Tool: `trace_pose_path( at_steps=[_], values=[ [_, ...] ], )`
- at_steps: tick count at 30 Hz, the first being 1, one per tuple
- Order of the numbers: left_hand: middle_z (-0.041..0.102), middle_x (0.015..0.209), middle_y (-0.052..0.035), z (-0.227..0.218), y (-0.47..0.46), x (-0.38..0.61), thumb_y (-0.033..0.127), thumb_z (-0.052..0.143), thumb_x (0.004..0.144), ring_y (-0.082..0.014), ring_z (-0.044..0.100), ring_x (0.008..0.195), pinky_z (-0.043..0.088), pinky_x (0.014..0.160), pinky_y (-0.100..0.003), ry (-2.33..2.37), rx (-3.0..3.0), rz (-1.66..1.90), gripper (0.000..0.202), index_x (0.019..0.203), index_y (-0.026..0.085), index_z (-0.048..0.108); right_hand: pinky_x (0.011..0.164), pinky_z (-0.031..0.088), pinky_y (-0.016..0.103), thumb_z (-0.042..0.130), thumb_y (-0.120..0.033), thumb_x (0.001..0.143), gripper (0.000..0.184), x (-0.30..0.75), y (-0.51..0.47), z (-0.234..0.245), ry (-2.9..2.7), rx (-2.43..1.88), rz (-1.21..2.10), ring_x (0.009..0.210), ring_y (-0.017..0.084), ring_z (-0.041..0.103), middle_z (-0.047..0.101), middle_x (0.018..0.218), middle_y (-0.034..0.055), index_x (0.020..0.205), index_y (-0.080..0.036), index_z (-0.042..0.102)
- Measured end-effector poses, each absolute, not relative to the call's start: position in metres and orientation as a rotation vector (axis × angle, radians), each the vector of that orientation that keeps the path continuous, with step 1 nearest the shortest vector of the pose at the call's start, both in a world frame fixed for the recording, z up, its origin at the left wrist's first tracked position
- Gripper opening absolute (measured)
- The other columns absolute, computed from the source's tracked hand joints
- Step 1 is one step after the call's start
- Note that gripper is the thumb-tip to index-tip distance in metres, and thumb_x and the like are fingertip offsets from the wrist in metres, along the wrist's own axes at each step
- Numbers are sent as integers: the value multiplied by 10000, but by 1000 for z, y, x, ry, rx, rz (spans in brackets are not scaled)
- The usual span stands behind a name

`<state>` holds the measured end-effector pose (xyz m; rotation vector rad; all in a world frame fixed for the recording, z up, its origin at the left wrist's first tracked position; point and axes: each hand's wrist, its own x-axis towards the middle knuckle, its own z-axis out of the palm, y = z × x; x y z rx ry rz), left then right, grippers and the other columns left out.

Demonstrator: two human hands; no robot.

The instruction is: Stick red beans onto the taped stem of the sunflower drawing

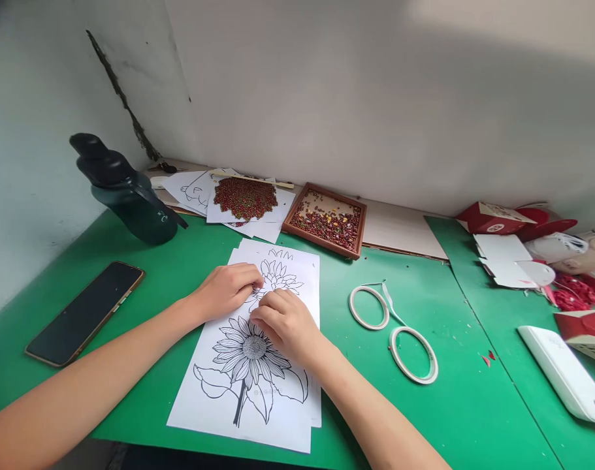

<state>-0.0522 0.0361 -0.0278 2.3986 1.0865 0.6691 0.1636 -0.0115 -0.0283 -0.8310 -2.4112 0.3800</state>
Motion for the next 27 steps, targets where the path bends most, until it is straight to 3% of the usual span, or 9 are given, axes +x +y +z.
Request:
trace_pose_path(
  at_steps=[10, 27],
  values=[
    [728, 964, 15, -26, 37, -52, 57, 458, 899, -165, 663, 878, 465, 702, -297, 1089, 2389, 625, 270, 942, 225, 665, 748, 510, 365, 545, -219, 1058, 169, 164, -11, -31, -2433, -843, 505, 837, 195, 598, 695, 961, 66, 1036, -243, 711],
    [723, 982, 17, -28, 37, -52, 89, 435, 915, -159, 656, 910, 434, 725, -288, 1115, 2365, 589, 270, 960, 218, 668, 751, 464, 364, 540, -256, 1068, 196, 163, -12, -36, -2481, -831, 469, 845, 199, 573, 684, 981, 65, 1021, -235, 729]
  ],
)
